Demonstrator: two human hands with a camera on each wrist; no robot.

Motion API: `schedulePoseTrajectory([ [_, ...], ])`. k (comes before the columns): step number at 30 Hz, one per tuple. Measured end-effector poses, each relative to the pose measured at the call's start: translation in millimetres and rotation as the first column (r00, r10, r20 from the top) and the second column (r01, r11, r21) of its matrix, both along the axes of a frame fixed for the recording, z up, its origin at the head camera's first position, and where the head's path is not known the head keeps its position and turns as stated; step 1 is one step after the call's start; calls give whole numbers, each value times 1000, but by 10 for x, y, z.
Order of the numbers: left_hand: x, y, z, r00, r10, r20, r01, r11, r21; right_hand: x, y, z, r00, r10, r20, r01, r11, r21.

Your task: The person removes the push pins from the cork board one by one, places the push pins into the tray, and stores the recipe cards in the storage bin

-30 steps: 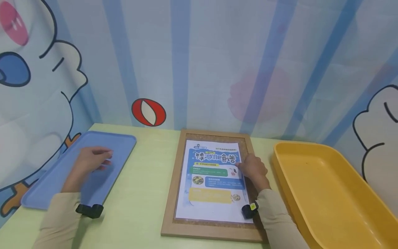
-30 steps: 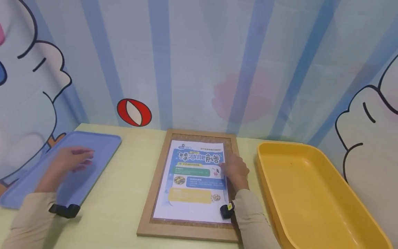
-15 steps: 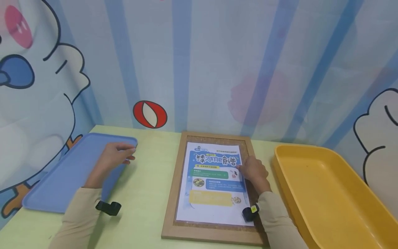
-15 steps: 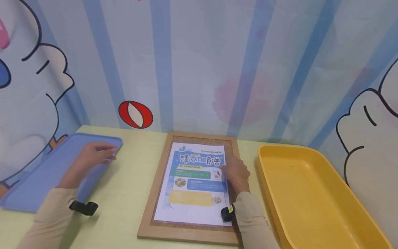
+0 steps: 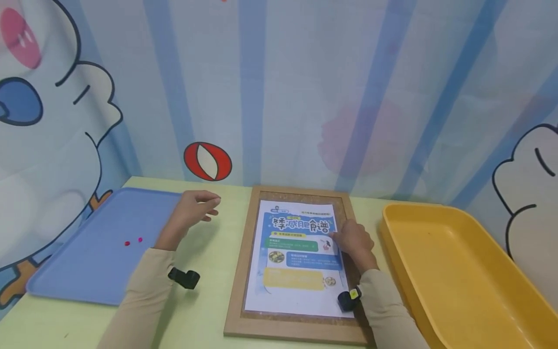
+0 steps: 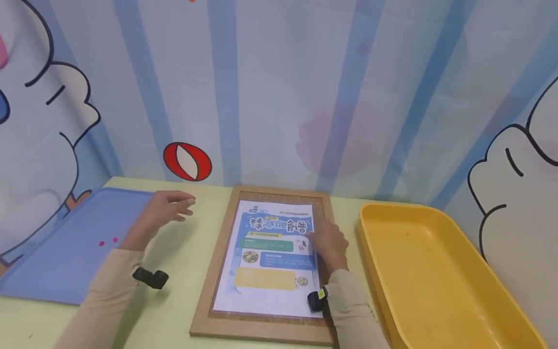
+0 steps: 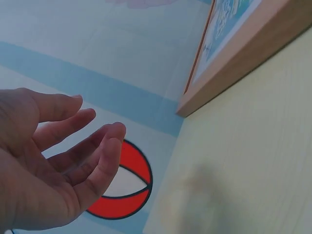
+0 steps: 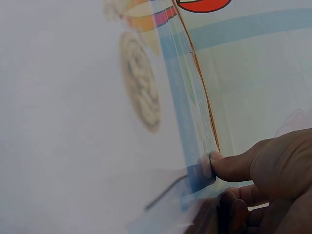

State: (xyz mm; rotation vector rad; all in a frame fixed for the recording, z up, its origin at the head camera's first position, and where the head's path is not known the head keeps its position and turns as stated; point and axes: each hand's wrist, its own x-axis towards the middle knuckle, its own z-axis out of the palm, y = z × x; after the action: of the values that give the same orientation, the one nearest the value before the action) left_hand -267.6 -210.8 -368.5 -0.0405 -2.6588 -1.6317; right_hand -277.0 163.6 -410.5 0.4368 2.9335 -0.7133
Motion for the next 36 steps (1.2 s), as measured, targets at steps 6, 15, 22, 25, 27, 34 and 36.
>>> schedulePoseTrajectory([
  [6, -179, 228, -107, 1000, 1, 18, -1, 1000, 26, 10, -1, 23, 1000, 5, 2, -5, 1000, -5],
  [15, -339, 535, -249, 1000, 23, 15, -23, 999, 48, 30, 3, 28, 1000, 17, -7, -17, 1000, -13],
  [22, -433, 726, -338, 999, 33, 43, -37, 996, 82, 23, -9, 25, 1000, 9, -2, -9, 1000, -12],
  [25, -464, 781, -371, 997, 34, 68, -39, 996, 77, 17, -18, 13, 1000, 4, 5, -4, 1000, -18],
  [27, -483, 814, -388, 996, 33, 84, -38, 997, 65, 13, -20, 7, 1000, 4, 4, -4, 1000, -17],
  [34, -570, 971, -405, 992, 42, 122, -47, 998, 41, 12, -10, 15, 1000, 5, -5, -5, 1000, -13],
  [36, -592, 1022, -405, 990, 40, 131, -44, 999, 26, 12, -2, 12, 1000, 4, -3, -4, 1000, -12],
])
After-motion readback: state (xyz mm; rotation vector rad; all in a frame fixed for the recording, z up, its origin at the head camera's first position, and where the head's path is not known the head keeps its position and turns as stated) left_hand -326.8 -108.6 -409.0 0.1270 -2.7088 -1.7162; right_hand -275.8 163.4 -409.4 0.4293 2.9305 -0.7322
